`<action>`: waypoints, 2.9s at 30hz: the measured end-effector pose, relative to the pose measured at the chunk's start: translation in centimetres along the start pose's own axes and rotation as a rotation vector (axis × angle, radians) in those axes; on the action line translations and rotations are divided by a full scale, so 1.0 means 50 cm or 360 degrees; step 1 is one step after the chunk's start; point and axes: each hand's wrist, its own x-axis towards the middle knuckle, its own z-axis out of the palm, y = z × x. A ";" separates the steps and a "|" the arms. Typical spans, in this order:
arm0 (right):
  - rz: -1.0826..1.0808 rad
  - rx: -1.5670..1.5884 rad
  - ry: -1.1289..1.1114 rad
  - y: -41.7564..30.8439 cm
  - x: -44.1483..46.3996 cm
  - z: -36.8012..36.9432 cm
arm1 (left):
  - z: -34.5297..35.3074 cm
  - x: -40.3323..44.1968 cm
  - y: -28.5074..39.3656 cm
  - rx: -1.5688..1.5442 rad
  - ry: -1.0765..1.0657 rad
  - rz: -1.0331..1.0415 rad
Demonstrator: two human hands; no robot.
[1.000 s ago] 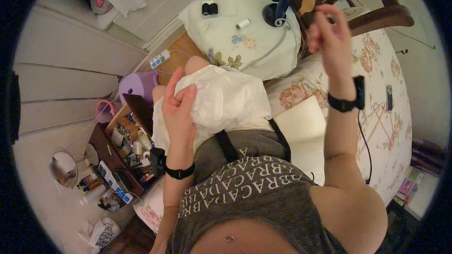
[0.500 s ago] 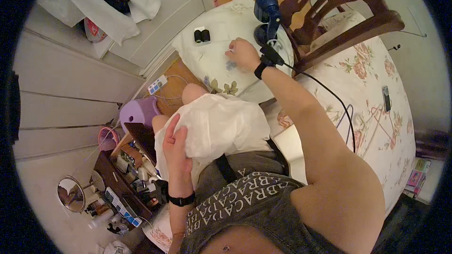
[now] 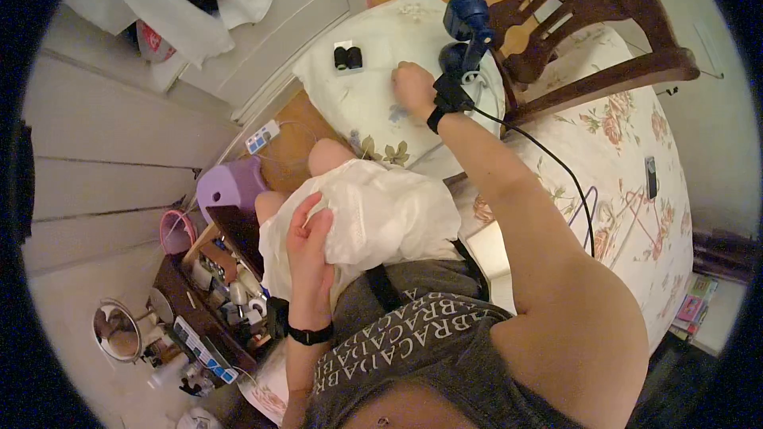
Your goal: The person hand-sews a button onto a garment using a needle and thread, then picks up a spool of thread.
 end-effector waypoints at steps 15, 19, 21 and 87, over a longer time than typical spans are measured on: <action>-0.0569 0.1464 -0.0565 -0.330 -0.187 -0.377 | 0.009 -0.036 0.018 0.0051 -0.0062 0.0463; -0.0723 0.1422 -0.0451 -0.352 -0.222 -0.375 | 0.008 -0.061 0.014 0.0033 -0.0132 0.0553; -0.0733 0.1434 -0.0443 -0.357 -0.232 -0.379 | 0.005 -0.074 0.010 0.0016 -0.0116 0.0567; -0.0315 0.1764 -0.0511 -0.380 -0.339 -0.407 | -0.003 -0.135 0.006 0.0859 -0.0079 0.1056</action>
